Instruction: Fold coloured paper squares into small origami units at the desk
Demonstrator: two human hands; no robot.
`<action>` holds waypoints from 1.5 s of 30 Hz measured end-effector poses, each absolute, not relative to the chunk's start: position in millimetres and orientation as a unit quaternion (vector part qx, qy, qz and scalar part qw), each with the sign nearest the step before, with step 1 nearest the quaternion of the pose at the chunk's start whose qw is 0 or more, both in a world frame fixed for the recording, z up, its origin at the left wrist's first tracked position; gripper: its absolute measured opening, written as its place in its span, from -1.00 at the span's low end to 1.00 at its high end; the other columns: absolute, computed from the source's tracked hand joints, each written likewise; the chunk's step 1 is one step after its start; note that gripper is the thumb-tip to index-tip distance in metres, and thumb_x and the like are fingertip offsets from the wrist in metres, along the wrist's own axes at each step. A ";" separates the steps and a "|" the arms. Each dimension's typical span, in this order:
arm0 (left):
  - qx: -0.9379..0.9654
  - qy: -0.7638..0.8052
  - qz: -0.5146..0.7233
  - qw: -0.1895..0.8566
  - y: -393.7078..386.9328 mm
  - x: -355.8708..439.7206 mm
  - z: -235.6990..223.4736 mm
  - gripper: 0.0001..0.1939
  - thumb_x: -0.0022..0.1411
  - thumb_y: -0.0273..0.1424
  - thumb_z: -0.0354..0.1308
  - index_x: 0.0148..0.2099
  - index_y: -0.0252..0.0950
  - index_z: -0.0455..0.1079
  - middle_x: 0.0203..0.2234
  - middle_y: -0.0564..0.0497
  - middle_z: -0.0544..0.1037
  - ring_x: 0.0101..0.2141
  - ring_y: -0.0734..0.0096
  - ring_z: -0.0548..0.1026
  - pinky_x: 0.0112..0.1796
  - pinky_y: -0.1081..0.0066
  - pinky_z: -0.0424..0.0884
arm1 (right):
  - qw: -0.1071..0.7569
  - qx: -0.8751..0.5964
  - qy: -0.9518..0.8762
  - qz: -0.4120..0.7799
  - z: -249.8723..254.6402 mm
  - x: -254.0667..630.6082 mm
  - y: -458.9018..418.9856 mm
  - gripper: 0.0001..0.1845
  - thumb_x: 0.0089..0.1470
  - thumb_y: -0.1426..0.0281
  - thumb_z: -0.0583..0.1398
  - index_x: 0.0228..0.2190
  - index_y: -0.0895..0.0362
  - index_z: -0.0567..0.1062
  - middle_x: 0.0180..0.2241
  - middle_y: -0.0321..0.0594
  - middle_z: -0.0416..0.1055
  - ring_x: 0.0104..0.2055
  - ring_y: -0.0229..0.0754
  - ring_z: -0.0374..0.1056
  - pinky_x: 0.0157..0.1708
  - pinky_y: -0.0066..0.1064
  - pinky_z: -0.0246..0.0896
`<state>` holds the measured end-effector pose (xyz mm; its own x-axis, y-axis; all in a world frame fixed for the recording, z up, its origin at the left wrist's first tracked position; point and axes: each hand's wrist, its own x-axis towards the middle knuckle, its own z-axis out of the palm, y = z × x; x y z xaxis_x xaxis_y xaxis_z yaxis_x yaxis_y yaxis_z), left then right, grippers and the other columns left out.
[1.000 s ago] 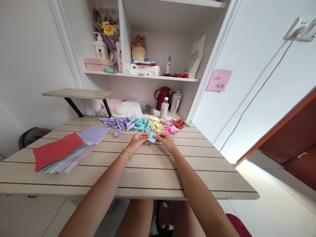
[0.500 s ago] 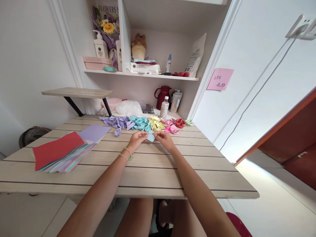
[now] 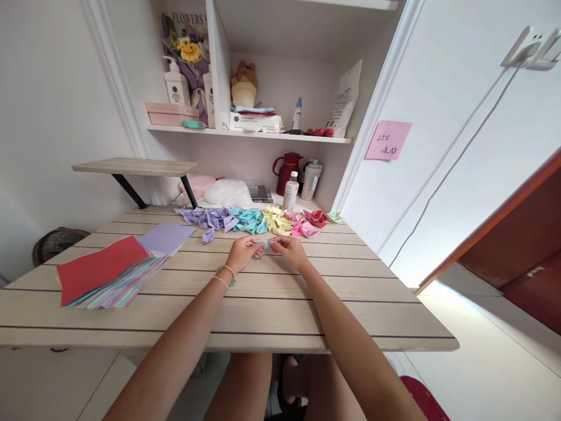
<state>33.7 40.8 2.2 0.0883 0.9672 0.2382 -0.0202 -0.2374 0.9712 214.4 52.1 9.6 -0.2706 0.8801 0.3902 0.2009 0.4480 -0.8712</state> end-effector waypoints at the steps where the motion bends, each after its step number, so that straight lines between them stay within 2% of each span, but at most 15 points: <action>1: 0.571 0.406 0.536 0.472 40.9 34.0 1.9 -0.62 -0.10 -0.20 0.33 -0.31 -0.39 0.42 -0.56 -0.03 0.54 -0.55 0.38 0.52 -0.47 0.40 0.45 | 0.470 -0.378 -0.706 0.371 9.4 213.9 51.7 -0.64 -0.07 0.14 0.21 -0.38 0.18 0.56 -0.50 -0.21 0.48 -0.45 -0.20 0.37 -0.40 -0.40 0.28; 6: 0.563 0.389 0.531 0.501 42.6 36.2 -0.5 -0.57 -0.10 -0.15 0.32 -0.29 -0.39 0.41 -0.50 -0.04 0.55 -0.46 0.39 0.52 -0.36 0.38 0.45 | 0.469 -0.374 -0.694 0.398 10.2 211.7 49.2 -0.64 -0.08 0.13 0.22 -0.42 0.19 0.54 -0.50 -0.18 0.49 -0.43 -0.16 0.41 -0.39 -0.37 0.32; 12: 0.622 0.408 0.517 0.423 39.3 36.9 -1.0 -0.67 0.01 -0.18 0.23 -0.29 -0.36 0.43 -0.47 -0.04 0.54 -0.42 0.36 0.49 -0.32 0.36 0.43 | 0.442 -0.396 -0.716 0.369 9.1 211.5 47.4 -0.72 -0.04 0.20 0.20 -0.44 0.18 0.52 -0.54 -0.21 0.49 -0.46 -0.18 0.42 -0.42 -0.40 0.29; 17: 0.696 0.430 0.492 0.298 34.1 37.1 4.3 -0.79 0.06 -0.36 0.17 -0.24 -0.33 0.46 -0.37 -0.06 0.54 -0.36 0.35 0.47 -0.29 0.38 0.41 | 0.386 -0.411 -0.776 0.282 10.9 211.8 43.8 -0.75 0.03 0.32 0.14 -0.27 0.15 0.51 -0.60 -0.28 0.47 -0.54 -0.22 0.38 -0.44 -0.43 0.23; 20: 0.715 0.422 0.484 0.277 33.0 38.3 5.7 -0.74 0.05 -0.44 0.15 -0.15 -0.32 0.44 -0.31 -0.07 0.52 -0.32 0.36 0.46 -0.30 0.40 0.41 | 0.374 -0.409 -0.794 0.250 11.9 210.7 42.7 -0.71 0.06 0.41 0.09 -0.15 0.12 0.46 -0.60 -0.33 0.46 -0.52 -0.23 0.40 -0.38 -0.42 0.25; 23: 0.688 0.416 0.506 0.312 34.4 39.8 3.9 -0.66 0.03 -0.45 0.18 -0.08 -0.31 0.40 -0.29 -0.08 0.49 -0.29 0.36 0.47 -0.31 0.41 0.42 | 0.397 -0.405 -0.775 0.278 10.4 208.7 43.6 -0.68 0.08 0.45 0.04 -0.12 0.10 0.40 -0.56 -0.33 0.46 -0.50 -0.24 0.42 -0.36 -0.42 0.28; 26: 0.631 0.408 0.542 0.375 36.9 40.3 2.4 -0.60 -0.04 -0.43 0.26 -0.08 -0.33 0.39 -0.30 -0.07 0.49 -0.27 0.36 0.47 -0.27 0.39 0.42 | 0.433 -0.391 -0.745 0.323 8.1 206.9 45.5 -0.73 0.07 0.47 0.01 -0.20 0.10 0.40 -0.53 -0.32 0.46 -0.48 -0.24 0.43 -0.39 -0.43 0.30; 31: 0.540 0.360 0.546 0.529 38.0 39.1 5.3 -0.67 -0.08 -0.32 0.31 -0.25 -0.38 0.46 -0.33 -0.08 0.53 -0.30 0.33 0.49 -0.23 0.32 0.43 | 0.478 -0.387 -0.711 0.340 5.5 207.0 50.0 -0.78 0.03 0.45 0.01 -0.27 0.12 0.39 -0.59 -0.36 0.39 -0.51 -0.26 0.38 -0.43 -0.43 0.31; 34: 0.518 0.363 0.557 0.539 38.3 39.0 5.6 -0.67 -0.11 -0.24 0.33 -0.34 -0.38 0.48 -0.35 -0.06 0.54 -0.32 0.34 0.49 -0.28 0.34 0.44 | 0.482 -0.384 -0.709 0.341 4.0 207.3 52.2 -0.78 0.00 0.45 0.02 -0.29 0.13 0.40 -0.62 -0.39 0.35 -0.54 -0.28 0.33 -0.43 -0.42 0.31; 39: 0.518 0.402 0.567 0.498 40.8 38.3 1.7 -0.65 -0.23 -0.28 0.39 -0.39 -0.38 0.45 -0.43 -0.01 0.52 -0.42 0.44 0.47 -0.42 0.43 0.46 | 0.474 -0.334 -0.729 0.363 5.1 205.1 49.4 -0.76 -0.03 0.46 0.04 -0.28 0.12 0.41 -0.48 -0.32 0.43 -0.44 -0.28 0.36 -0.38 -0.42 0.32; 42: 0.542 0.416 0.572 0.454 41.4 36.3 1.0 -0.68 -0.17 -0.25 0.35 -0.41 -0.36 0.42 -0.45 -0.01 0.51 -0.42 0.39 0.47 -0.47 0.43 0.47 | 0.478 -0.330 -0.743 0.334 9.3 206.0 46.2 -0.77 -0.03 0.44 0.07 -0.27 0.12 0.43 -0.32 -0.24 0.46 -0.32 -0.25 0.39 -0.37 -0.42 0.33; 45: 0.620 0.432 0.540 0.371 40.1 34.1 1.2 -0.76 -0.06 -0.25 0.28 -0.39 -0.32 0.43 -0.49 -0.01 0.51 -0.42 0.34 0.49 -0.49 0.43 0.45 | 0.497 -0.358 -0.750 0.251 14.1 210.2 45.2 -0.74 0.00 0.38 0.14 -0.21 0.09 0.45 -0.16 -0.17 0.44 -0.23 -0.19 0.38 -0.36 -0.40 0.33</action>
<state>34.1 40.1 1.2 0.0429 0.9361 0.3492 0.1344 -0.3518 0.9264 210.2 45.2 14.1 -0.2492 0.7855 0.5665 0.2870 0.6185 -0.7315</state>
